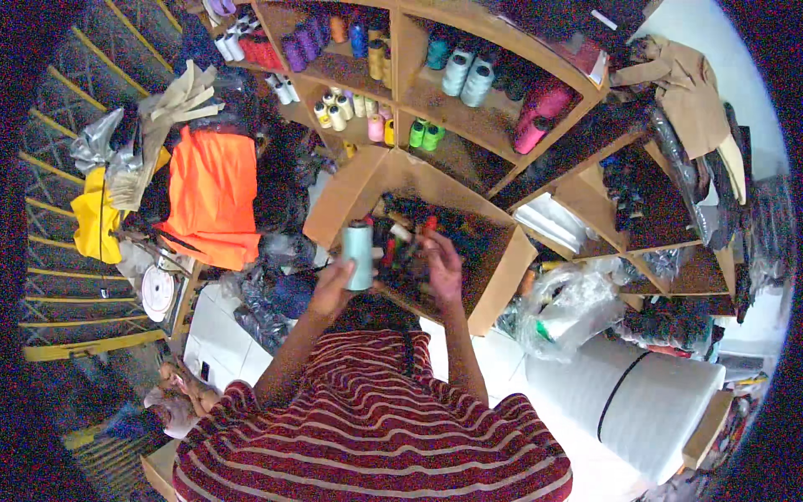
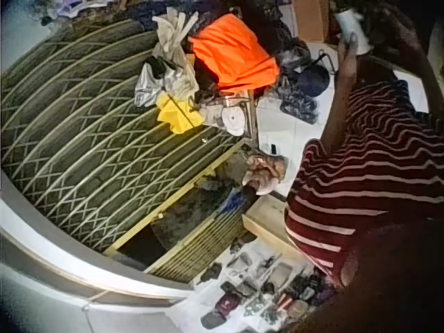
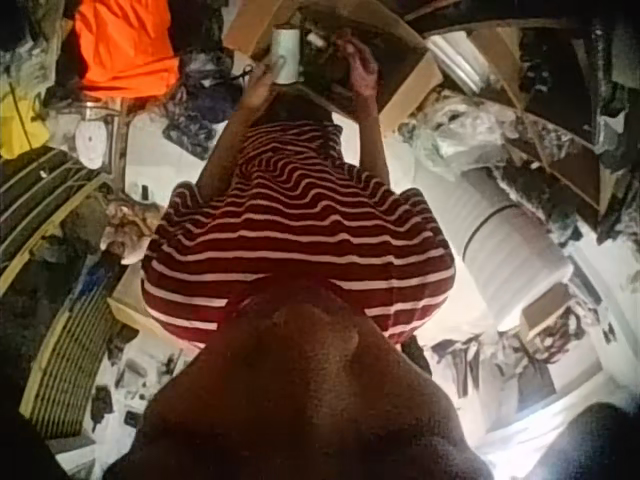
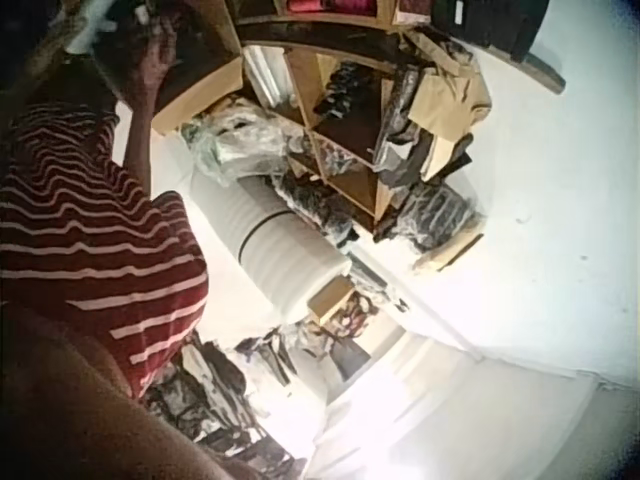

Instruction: The person sorts through a cardboard box filled with various colored thread spools. They pick up spools of different colors, including red, yellow, white, light blue, green, and blue, inspecting them briefly before placing them onto a wooden shelf. The person handles the spools one by one, organizing them into the available compartments on the shelf.

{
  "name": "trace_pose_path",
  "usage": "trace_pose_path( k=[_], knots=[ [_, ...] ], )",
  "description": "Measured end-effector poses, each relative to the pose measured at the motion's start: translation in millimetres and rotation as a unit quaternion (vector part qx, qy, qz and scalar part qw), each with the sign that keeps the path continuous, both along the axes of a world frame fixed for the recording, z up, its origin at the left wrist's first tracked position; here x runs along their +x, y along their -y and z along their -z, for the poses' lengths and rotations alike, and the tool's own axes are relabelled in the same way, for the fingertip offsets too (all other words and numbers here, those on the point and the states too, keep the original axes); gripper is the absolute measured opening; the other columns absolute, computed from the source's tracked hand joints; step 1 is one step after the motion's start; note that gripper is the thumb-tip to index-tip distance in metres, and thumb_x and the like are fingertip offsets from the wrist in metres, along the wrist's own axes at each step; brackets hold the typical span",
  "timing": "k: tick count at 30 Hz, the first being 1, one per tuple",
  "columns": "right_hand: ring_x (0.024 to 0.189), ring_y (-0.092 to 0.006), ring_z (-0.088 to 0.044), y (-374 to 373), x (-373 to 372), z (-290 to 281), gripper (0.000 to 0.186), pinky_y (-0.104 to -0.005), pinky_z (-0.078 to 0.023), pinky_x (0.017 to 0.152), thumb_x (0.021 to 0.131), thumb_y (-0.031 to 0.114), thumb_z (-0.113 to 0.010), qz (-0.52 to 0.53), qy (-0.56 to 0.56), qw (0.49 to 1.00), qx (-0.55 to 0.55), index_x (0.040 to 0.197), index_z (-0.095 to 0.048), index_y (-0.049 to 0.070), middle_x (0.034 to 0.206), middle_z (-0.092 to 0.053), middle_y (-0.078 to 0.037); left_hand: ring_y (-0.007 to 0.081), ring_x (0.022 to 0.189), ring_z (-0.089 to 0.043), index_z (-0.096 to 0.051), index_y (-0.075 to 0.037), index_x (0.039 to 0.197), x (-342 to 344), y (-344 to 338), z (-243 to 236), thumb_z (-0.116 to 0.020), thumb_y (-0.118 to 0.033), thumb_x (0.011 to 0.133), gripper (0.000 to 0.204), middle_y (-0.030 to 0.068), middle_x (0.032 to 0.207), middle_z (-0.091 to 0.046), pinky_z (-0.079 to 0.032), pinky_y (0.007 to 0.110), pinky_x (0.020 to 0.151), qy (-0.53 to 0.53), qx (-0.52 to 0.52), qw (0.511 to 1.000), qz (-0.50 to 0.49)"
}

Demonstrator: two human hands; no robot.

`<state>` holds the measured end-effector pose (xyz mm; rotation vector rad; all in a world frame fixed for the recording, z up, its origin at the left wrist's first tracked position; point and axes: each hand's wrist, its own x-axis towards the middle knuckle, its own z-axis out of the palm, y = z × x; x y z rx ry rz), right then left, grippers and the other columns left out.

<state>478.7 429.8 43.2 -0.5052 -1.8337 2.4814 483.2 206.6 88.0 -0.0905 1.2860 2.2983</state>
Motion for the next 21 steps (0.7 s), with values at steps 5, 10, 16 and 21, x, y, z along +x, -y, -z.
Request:
trace_pose_path(
  k=[5, 10, 16, 21],
  knots=[
    [0.09, -0.0175, -0.06, -103.7, 45.2, 239.2, 0.022, -0.0333, -0.051, 0.075, 0.093, 0.02, -0.058, -0.055, 0.03, 0.894, 0.445, 0.111, -0.061, 0.007, 0.102, -0.065, -0.01, 0.0213, 0.077, -0.057, -0.045, 0.0, 0.127, 2.3, 18.6, -78.5, -0.039, -0.056, 0.095, 0.065, 0.0127, 0.091, -0.059, -0.045, 0.033, 0.064, -0.02, 0.064, 0.997, -0.036],
    [0.092, -0.0185, -0.059, -96.9, 53.7, 252.5, 0.024, -0.0339, -0.05, 0.077, 0.093, 0.021, -0.057, -0.151, 0.222, 0.814, 0.515, 0.113, -0.059, 0.007, 0.104, -0.064, -0.01, 0.0158, 0.063, -0.044, -0.045, -0.001, 0.127, 6.2, 15.5, -115.4, -0.039, -0.066, 0.089, 0.075, 0.009, 0.081, -0.054, -0.034, 0.029, 0.058, -0.061, 0.12, 0.991, -0.025],
    [0.094, -0.0196, -0.058, -80.4, 54.2, 276.8, 0.026, -0.0345, -0.05, 0.079, 0.094, 0.021, -0.057, -0.228, 0.276, 0.763, 0.538, 0.115, -0.056, 0.007, 0.107, -0.062, -0.011, 0.0141, 0.054, -0.04, -0.046, -0.003, 0.123, 8.0, 8.5, -135.0, -0.037, -0.07, 0.087, 0.077, 0.0057, 0.075, -0.05, -0.033, 0.03, 0.054, -0.112, 0.144, 0.983, -0.024],
    [0.096, -0.0205, -0.058, -63.7, 58.1, 302.2, 0.028, -0.0351, -0.049, 0.081, 0.094, 0.022, -0.056, -0.286, 0.275, 0.743, 0.54, 0.117, -0.055, 0.007, 0.109, -0.061, -0.011, 0.017, 0.057, -0.046, -0.043, 0.002, 0.124, 10.0, 11.9, -125.0, -0.041, -0.069, 0.086, 0.081, 0.009, 0.077, -0.054, -0.036, 0.03, 0.056, -0.107, 0.19, 0.975, -0.039]
  ],
)
